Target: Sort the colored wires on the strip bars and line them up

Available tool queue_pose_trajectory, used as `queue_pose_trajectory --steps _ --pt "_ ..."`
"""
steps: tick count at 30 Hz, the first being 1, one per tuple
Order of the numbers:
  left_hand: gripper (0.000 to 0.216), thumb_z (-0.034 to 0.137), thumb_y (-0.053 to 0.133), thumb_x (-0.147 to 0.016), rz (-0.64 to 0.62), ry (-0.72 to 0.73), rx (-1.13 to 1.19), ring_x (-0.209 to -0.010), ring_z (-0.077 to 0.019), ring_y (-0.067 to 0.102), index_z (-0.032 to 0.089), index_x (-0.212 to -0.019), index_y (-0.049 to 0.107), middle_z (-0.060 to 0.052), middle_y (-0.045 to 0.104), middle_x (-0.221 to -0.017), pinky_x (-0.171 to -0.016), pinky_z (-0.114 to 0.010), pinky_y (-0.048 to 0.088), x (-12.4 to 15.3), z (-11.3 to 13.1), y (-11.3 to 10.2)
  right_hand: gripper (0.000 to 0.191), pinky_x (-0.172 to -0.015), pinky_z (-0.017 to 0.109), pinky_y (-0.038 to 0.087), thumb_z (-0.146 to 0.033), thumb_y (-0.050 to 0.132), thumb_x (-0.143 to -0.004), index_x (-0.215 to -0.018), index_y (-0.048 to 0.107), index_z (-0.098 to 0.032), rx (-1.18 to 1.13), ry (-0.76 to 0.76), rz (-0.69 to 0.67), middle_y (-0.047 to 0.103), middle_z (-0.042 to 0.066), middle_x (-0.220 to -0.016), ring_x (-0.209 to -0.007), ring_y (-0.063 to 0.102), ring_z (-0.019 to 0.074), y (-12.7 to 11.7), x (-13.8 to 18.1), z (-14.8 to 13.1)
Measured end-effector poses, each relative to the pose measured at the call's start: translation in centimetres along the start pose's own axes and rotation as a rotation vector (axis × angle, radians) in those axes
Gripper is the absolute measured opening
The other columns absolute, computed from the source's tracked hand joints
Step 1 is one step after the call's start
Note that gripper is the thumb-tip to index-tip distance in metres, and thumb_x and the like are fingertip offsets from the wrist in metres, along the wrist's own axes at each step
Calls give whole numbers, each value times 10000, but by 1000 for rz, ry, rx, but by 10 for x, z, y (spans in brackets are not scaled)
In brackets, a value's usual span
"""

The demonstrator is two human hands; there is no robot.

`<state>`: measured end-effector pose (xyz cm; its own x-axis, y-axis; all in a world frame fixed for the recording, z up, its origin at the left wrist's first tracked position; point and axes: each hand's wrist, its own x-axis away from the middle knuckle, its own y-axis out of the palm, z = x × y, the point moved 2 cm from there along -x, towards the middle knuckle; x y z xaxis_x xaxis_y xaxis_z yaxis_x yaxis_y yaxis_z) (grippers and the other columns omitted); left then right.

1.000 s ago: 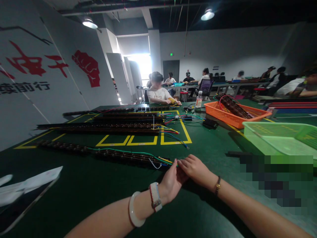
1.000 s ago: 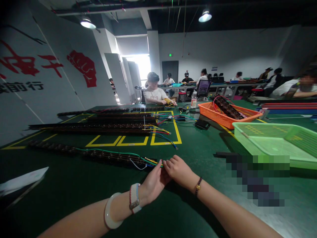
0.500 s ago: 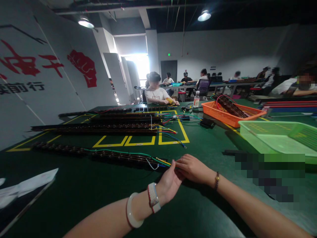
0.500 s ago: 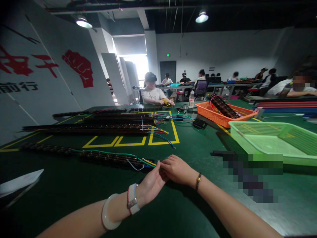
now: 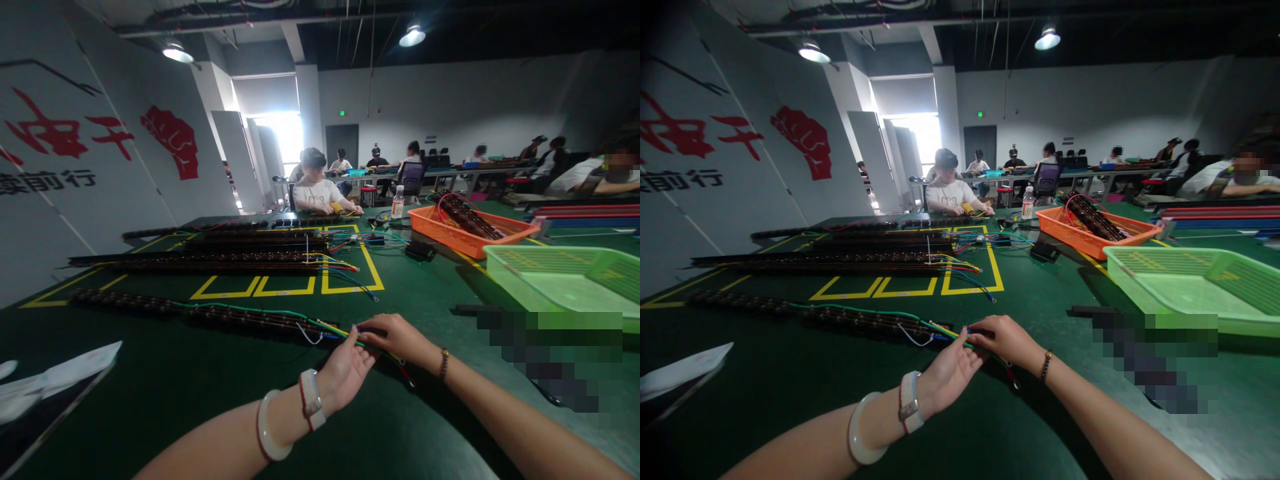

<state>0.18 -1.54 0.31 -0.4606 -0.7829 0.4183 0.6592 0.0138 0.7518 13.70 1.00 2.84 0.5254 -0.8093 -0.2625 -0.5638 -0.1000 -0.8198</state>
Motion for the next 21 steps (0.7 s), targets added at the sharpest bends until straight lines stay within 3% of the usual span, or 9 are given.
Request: queue_pose_trajectory --steps 8,14,21 --pt "222 324 503 -877 -37 46 45 -864 -129 600 120 -904 586 -87 637 -913 -851 -250 453 -1 1 0 210 -797 257 448 -325 544 -881 -990 671 -197 98 -178 8 679 51 -959 -874 611 146 2 1 -5" --pt "237 286 431 -910 -57 72 14 -868 -162 595 113 -916 592 -100 641 -907 -786 -280 455 -2 0 0 369 -851 332 407 -388 647 -777 -1074 616 -172 364 -273 -8 579 98 -1108 -959 545 195 -6 5 -17" --pt "196 209 442 -906 -50 76 112 -744 -113 568 127 -806 590 -52 620 -818 -750 -246 452 -10 -1 -4 258 -761 331 400 -297 567 -833 -1037 584 -141 622 -315 -64 567 77 -932 -840 503 197 -4 5 -23"
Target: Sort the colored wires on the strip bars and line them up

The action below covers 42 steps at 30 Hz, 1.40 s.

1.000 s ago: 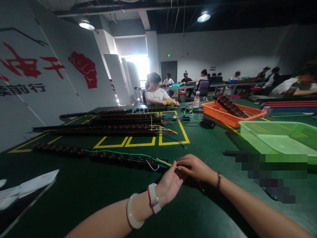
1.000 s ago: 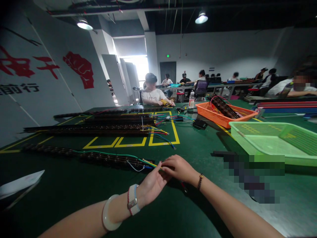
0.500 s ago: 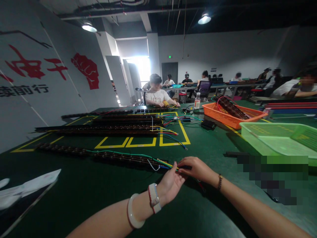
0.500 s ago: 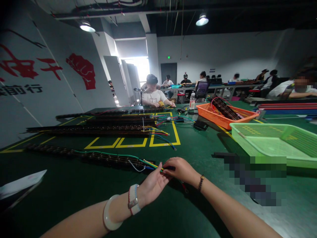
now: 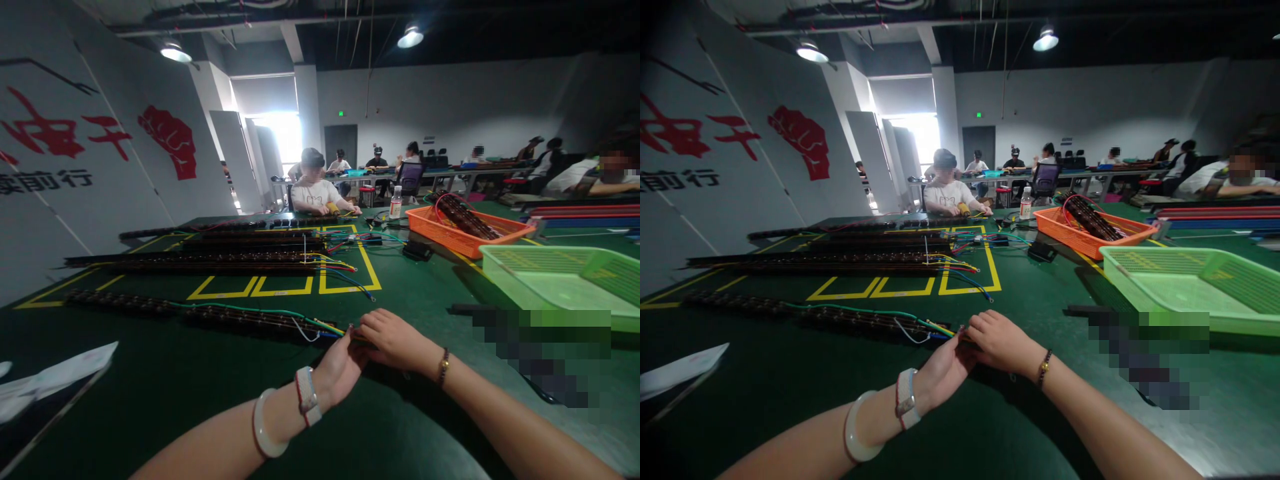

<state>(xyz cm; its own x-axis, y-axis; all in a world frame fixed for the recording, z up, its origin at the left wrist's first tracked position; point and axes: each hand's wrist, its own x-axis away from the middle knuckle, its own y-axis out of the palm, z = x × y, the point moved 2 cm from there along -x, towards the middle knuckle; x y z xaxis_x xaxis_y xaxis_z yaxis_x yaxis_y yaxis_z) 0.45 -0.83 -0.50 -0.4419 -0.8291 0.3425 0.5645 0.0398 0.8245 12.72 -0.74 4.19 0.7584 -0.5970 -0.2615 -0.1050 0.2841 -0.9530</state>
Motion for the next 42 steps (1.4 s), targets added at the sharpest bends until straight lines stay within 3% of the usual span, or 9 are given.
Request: queue_pose_trajectory --steps 5,18,23,28,35,42 --pt "209 206 466 -896 24 -15 16 -697 -101 554 124 -737 574 -40 592 -753 -715 -229 450 -1 0 -2 127 -725 335 371 -182 493 -866 -934 587 -131 124 -53 5 565 69 -858 -778 491 186 -1 -2 -7" --pt "192 207 492 -883 -8 -10 20 -692 -101 570 135 -720 564 -23 596 -711 -718 -220 455 -1 -2 -2 92 -551 299 341 -131 503 -852 -901 580 -124 225 3 -22 564 75 -799 -708 501 183 6 0 -19" --pt "211 310 548 -854 -41 17 -45 -725 -119 578 128 -753 583 -41 614 -752 -765 -252 452 0 -2 -2 110 -576 260 373 -215 502 -886 -893 595 -158 61 96 19 584 55 -818 -724 518 157 5 0 -8" --pt "284 402 534 -845 -107 15 -97 -940 -176 582 128 -849 610 -93 641 -901 -923 -321 408 6 0 6 172 -627 240 408 -287 474 -921 -884 600 -176 -90 223 96 589 39 -808 -762 540 148 11 1 9" --pt "234 373 544 -843 -43 54 -199 -992 -192 586 142 -850 580 -109 641 -961 -973 -360 397 10 1 7 177 -645 231 425 -318 503 -908 -867 608 -182 -339 354 99 623 19 -799 -736 581 137 14 4 19" --pt "185 337 497 -876 -30 64 -233 -990 -203 603 156 -881 533 -114 643 -1009 -955 -407 416 11 0 7 122 -722 231 455 -217 532 -879 -924 641 -184 -571 342 123 651 25 -861 -808 600 136 12 3 31"
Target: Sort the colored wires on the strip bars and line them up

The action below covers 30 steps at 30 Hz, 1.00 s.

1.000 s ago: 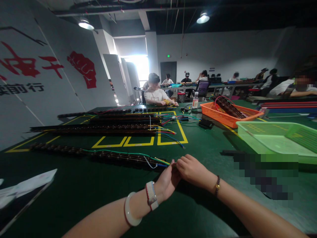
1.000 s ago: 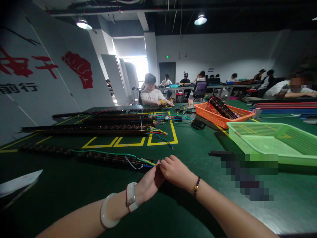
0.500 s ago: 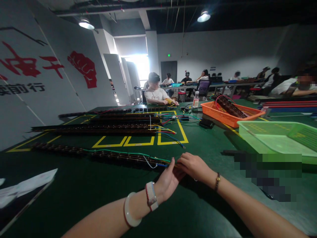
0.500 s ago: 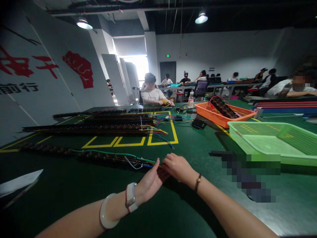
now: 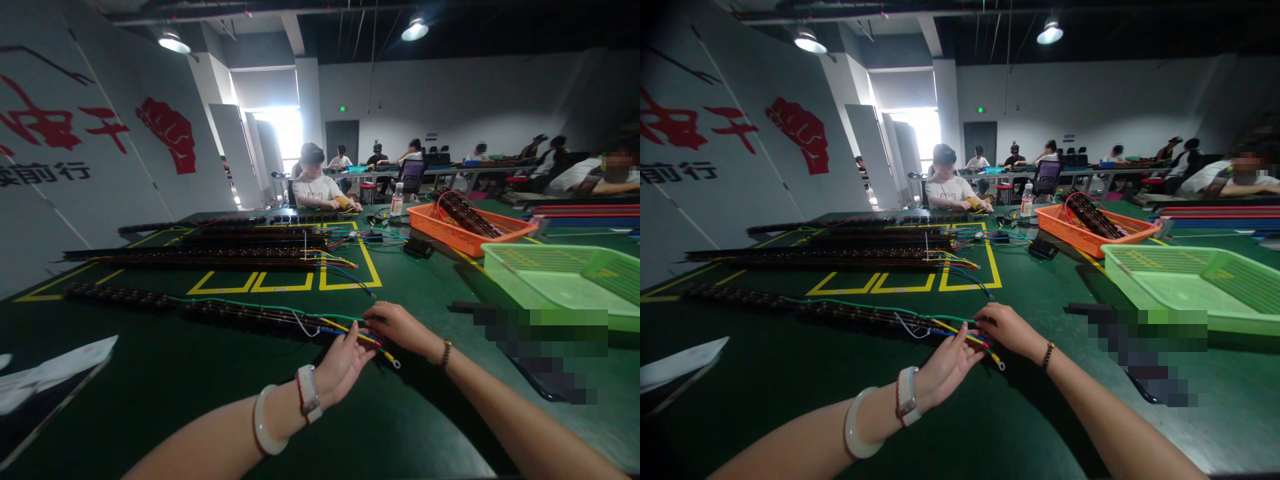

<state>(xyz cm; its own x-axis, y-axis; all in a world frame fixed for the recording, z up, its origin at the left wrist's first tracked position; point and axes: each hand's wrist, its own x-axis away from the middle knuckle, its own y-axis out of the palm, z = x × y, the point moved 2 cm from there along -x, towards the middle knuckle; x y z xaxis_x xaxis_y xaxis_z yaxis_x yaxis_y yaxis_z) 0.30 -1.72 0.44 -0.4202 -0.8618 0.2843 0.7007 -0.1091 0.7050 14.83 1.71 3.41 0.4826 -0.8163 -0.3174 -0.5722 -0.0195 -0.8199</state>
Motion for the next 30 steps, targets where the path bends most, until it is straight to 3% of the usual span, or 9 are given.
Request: queue_pose_trajectory --steps 12,18,23,30 --pt "286 341 456 -894 -49 -59 15 -956 -217 626 85 -891 583 -178 661 -983 -925 -356 423 -2 -1 -3 103 -703 249 448 -250 583 -848 -813 656 -185 121 128 218 646 26 -806 -751 595 154 14 -9 35" --pt "259 309 462 -893 -44 -61 43 -906 -202 637 86 -877 593 -153 672 -934 -953 -364 407 0 0 -3 106 -681 243 411 -247 585 -854 -819 668 -191 267 142 216 650 29 -811 -752 579 157 21 -20 42" --pt "250 294 447 -899 -52 -69 11 -914 -206 634 91 -886 592 -151 669 -962 -955 -376 406 -1 4 -4 125 -703 284 355 -275 591 -857 -822 691 -209 446 49 174 662 33 -748 -766 550 183 19 -17 36" --pt "259 293 440 -900 -97 -92 -31 -968 -220 622 82 -925 587 -182 652 -1033 -967 -397 399 0 10 -4 144 -744 292 367 -236 562 -873 -943 687 -224 373 -6 139 679 40 -853 -824 552 182 18 -12 44"
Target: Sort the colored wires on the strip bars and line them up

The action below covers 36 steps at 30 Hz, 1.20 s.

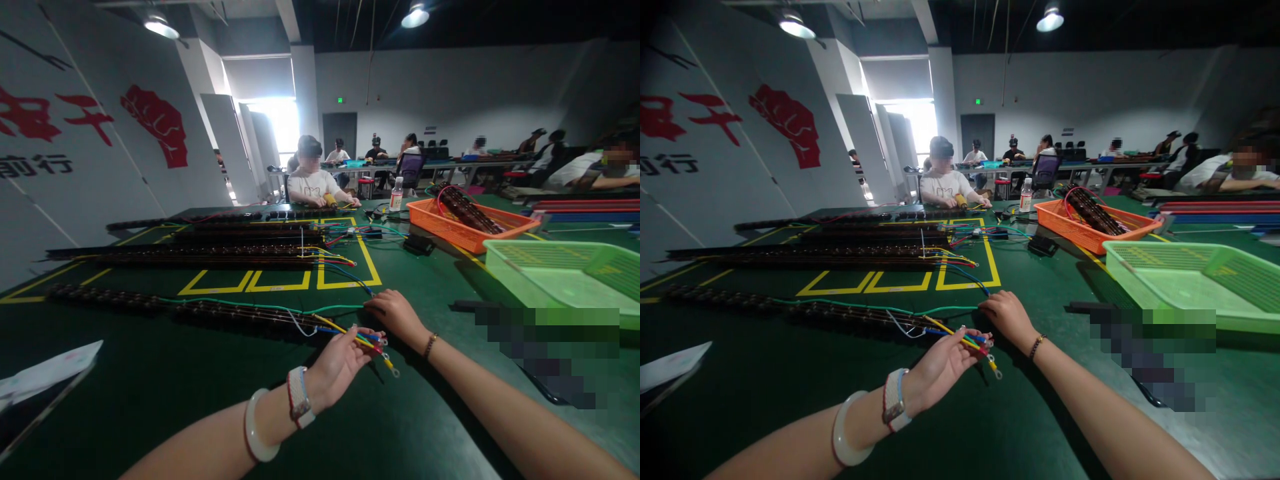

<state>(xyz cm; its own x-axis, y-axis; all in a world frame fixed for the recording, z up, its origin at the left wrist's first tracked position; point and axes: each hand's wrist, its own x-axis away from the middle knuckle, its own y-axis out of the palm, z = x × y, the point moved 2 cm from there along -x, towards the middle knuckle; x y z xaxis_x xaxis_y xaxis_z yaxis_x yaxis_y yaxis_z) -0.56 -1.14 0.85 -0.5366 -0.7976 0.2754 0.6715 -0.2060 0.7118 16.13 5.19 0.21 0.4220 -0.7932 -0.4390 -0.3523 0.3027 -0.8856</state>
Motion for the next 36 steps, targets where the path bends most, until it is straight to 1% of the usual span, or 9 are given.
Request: queue_pose_trajectory --steps 6,10,14,16,19,24,30,33,36 --pt "246 273 439 -902 5 -36 13 -1002 -224 614 80 -899 592 -182 643 -1056 -990 -400 389 -2 3 -1 173 -743 304 406 -302 566 -867 -984 647 -204 -141 -12 67 660 59 -897 -842 569 185 -8 5 1" --pt "207 246 465 -893 17 -41 32 -955 -192 622 88 -892 599 -149 658 -998 -962 -362 412 -5 5 -4 235 -728 295 386 -372 500 -900 -828 610 -177 -230 -143 128 620 49 -774 -754 536 159 -31 11 -14" --pt "201 280 507 -876 -10 -43 1 -823 -152 623 104 -875 605 -96 663 -878 -831 -294 465 -8 3 -8 361 -657 290 334 -493 482 -877 -746 583 -171 -118 -416 -10 563 35 -669 -666 476 152 -45 15 -35" --pt "208 301 504 -877 -29 -36 1 -792 -153 616 117 -875 599 -87 657 -869 -776 -299 477 -9 2 -9 368 -643 292 311 -513 485 -866 -779 585 -170 -10 -486 -89 557 31 -659 -650 463 151 -46 15 -42" --pt "169 277 515 -872 11 -16 43 -817 -159 612 126 -850 588 -80 651 -868 -800 -321 476 -9 1 -9 274 -643 299 291 -423 483 -886 -858 582 -168 107 -526 -151 571 26 -682 -651 464 150 -47 15 -46" --pt "157 251 514 -874 54 -1 58 -871 -157 611 127 -813 587 -76 653 -873 -867 -322 458 -9 1 -3 143 -645 298 297 -282 498 -869 -809 565 -170 179 -467 -202 574 25 -701 -652 472 150 -50 14 -50" --pt "242 309 469 -895 29 4 38 -942 -176 607 123 -794 586 -107 661 -917 -932 -339 423 -6 3 1 190 -637 282 333 -247 453 -891 -774 581 -171 99 -362 -209 599 45 -699 -640 508 146 -44 15 -51" --pt "264 348 465 -892 17 5 27 -968 -191 607 117 -908 594 -121 658 -970 -958 -375 406 -6 4 0 255 -612 270 347 -282 420 -918 -745 576 -177 38 -251 -144 590 43 -661 -615 515 143 -41 15 -42" --pt "286 350 452 -897 -10 8 6 -979 -202 609 105 -963 585 -137 656 -983 -976 -400 391 -6 3 -3 277 -600 250 371 -348 422 -926 -780 588 -181 -59 -65 -92 599 42 -672 -629 541 143 -40 13 -29"
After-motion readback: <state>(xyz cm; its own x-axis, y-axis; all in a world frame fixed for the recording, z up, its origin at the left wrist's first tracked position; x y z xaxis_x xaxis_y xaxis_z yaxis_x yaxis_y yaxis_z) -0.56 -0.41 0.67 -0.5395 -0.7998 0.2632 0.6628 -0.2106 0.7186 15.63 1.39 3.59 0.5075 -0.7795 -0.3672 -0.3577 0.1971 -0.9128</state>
